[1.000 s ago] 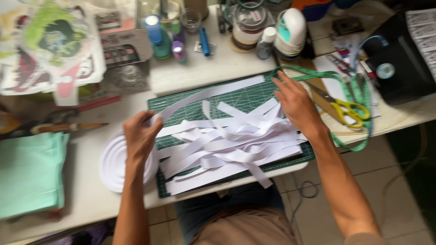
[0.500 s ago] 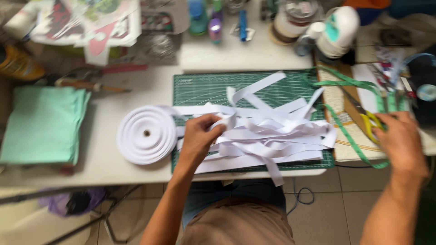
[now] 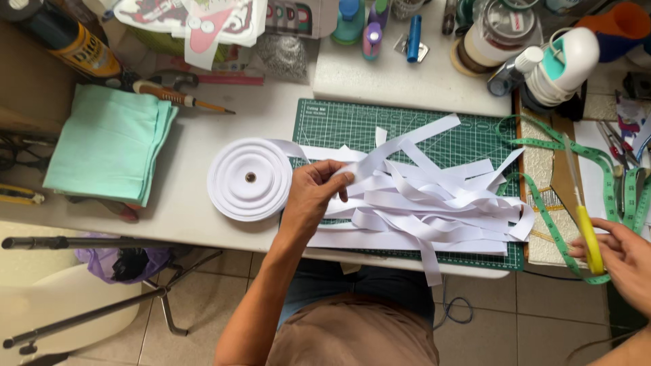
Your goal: The person repeatedly cuts a white fabric roll into strips using yellow-handled scissors on a green cutting mat. The cut strips are gathered on the mat while the roll is repositioned for the next cut.
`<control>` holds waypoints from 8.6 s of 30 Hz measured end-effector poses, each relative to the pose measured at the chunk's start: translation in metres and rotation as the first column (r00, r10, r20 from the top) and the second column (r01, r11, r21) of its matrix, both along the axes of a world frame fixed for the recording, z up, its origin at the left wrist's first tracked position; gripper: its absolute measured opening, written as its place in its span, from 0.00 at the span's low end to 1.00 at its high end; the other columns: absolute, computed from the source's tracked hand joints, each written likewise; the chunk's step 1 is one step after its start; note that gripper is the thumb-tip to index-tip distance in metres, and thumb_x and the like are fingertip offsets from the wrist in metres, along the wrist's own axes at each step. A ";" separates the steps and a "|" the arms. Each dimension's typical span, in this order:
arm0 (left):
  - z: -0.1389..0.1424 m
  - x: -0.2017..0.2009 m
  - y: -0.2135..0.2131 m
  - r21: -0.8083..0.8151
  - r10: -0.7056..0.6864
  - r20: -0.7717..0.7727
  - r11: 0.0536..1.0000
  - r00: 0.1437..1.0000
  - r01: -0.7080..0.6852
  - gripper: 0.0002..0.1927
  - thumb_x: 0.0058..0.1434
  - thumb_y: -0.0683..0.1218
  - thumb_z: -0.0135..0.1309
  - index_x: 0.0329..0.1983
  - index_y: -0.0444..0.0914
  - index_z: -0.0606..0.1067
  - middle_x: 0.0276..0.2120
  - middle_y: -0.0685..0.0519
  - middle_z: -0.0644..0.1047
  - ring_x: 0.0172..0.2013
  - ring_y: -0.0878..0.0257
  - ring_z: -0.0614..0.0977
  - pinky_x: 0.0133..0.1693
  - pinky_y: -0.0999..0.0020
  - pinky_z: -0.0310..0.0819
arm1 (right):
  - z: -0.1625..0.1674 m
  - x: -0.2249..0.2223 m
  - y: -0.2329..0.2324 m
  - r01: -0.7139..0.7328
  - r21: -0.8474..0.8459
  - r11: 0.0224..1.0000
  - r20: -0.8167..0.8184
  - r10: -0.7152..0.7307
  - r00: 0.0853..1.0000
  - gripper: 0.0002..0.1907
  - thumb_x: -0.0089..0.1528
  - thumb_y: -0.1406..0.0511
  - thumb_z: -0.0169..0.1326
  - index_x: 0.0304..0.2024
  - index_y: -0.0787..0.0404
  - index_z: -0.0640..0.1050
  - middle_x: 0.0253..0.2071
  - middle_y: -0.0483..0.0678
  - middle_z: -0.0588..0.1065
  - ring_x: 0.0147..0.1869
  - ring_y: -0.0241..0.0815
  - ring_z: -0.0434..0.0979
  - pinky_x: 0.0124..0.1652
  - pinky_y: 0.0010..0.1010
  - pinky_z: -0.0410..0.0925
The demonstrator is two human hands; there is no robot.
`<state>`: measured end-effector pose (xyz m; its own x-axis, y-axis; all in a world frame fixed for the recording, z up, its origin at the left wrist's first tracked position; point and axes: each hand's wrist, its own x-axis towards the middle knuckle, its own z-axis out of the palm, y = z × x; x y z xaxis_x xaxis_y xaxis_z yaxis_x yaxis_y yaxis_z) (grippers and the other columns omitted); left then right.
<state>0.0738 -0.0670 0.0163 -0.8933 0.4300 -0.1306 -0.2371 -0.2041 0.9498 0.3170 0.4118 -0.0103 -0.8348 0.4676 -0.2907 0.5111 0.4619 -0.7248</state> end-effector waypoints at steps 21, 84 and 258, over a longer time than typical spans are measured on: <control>0.013 -0.004 0.005 0.054 -0.130 -0.004 0.990 0.991 0.130 0.12 0.62 0.44 0.63 0.42 0.29 0.82 0.33 0.48 0.84 0.34 0.64 0.86 0.41 0.69 0.84 | 0.013 -0.074 -0.254 -0.402 -0.755 0.517 -0.247 0.343 0.906 0.50 0.49 0.42 0.68 0.63 0.66 0.71 0.35 0.43 0.70 0.37 0.33 0.71 0.36 0.23 0.67; -0.010 -0.028 -0.018 -0.056 0.021 -0.059 0.998 0.998 -0.024 0.11 0.66 0.42 0.56 0.45 0.29 0.81 0.35 0.49 0.83 0.33 0.64 0.84 0.40 0.71 0.77 | 0.010 -0.067 -0.091 -0.038 0.525 0.850 -0.008 0.050 0.999 0.22 0.64 0.65 0.59 0.58 0.67 0.71 0.38 0.58 0.81 0.32 0.50 0.82 0.28 0.35 0.72; -0.002 -0.020 0.042 -0.130 -0.103 -0.124 0.988 0.987 0.087 0.10 0.67 0.45 0.58 0.41 0.30 0.79 0.25 0.54 0.76 0.26 0.72 0.71 0.28 0.75 0.63 | -0.019 0.008 0.065 -0.083 0.629 0.773 0.321 -0.160 0.934 0.29 0.62 0.63 0.66 0.65 0.61 0.78 0.39 0.59 0.82 0.39 0.56 0.85 0.43 0.41 0.76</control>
